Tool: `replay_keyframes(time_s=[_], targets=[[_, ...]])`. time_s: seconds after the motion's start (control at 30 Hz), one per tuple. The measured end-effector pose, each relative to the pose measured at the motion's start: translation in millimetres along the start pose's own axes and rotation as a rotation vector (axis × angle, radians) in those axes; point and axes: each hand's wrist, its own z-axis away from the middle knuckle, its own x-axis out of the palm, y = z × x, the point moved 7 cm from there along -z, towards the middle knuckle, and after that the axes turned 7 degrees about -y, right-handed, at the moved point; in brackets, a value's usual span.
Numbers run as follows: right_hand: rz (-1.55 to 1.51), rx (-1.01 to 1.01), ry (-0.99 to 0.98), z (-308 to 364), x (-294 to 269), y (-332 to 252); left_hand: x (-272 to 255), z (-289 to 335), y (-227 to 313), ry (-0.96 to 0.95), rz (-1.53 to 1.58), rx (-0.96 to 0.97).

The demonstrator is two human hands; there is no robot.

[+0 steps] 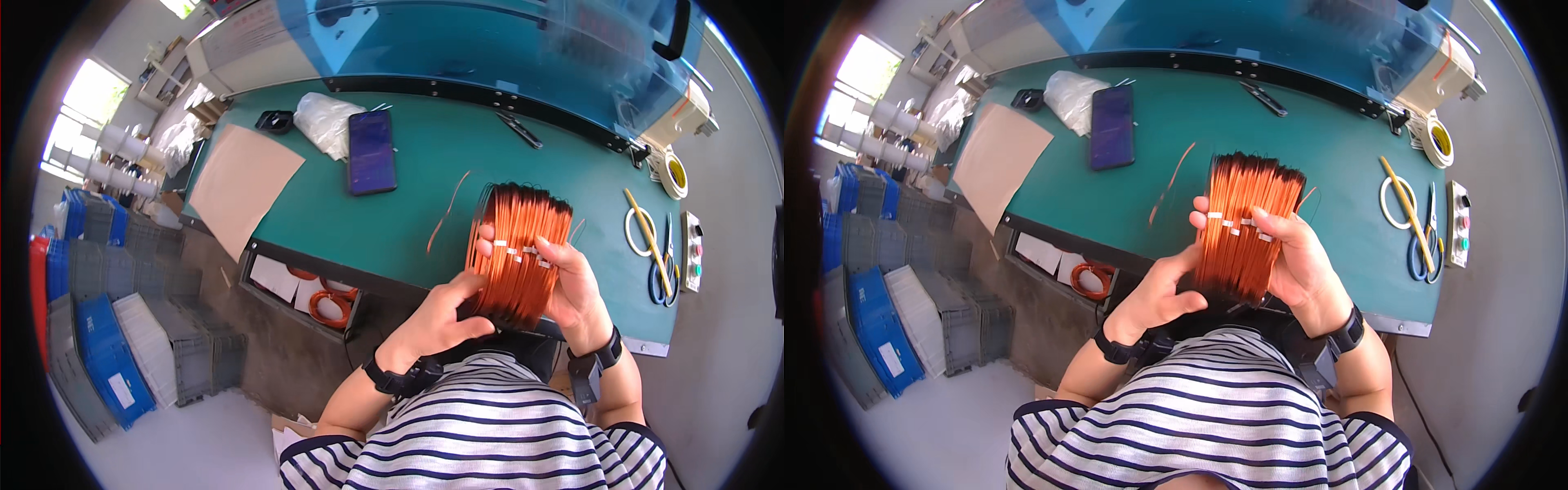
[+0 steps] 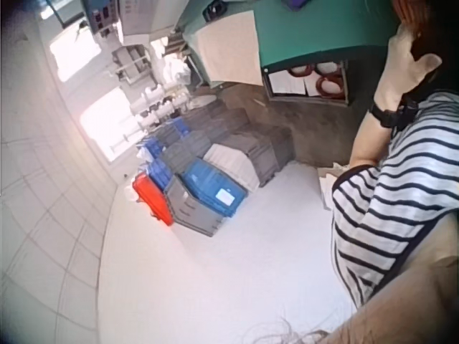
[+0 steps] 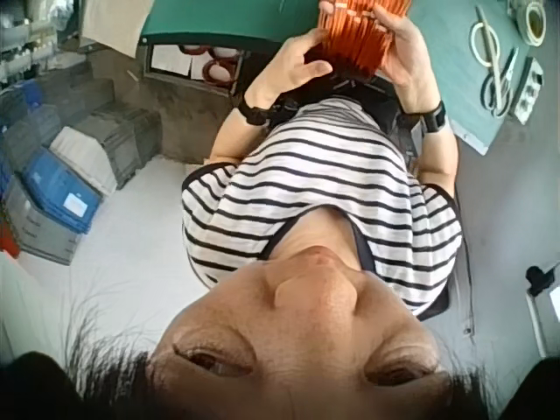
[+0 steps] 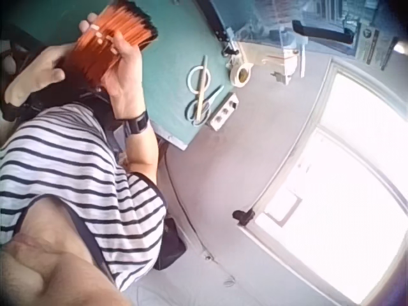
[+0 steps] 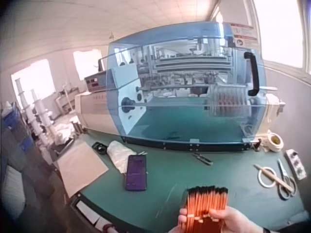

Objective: Threading copper wire through machine guides and organizing wound coils at a workstation.

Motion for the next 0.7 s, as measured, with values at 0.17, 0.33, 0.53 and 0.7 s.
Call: replay_keyframes(time_s=[0.17, 0.33, 0.53, 0.7], targets=[[0.114, 0.192, -0.035, -7.9, 58.1, 38.9, -16.7, 50.3, -25.0, 0.493, 0.608, -0.011], [-0.154, 0.552, -0.241, -21.2, 105.7, 125.9, -15.3, 83.9, -36.6, 0.305, 1.107, 0.278], [0.347, 0.728, -0.232, -58.5, 76.0, 208.7, -80.3, 225.1, -66.5, 1.000, 0.762, -0.019], [2.162, -0.116, -0.683, -139.2, 73.9, 191.0, -137.1, 359.5, -139.3, 1.481, 0.410, -0.271]])
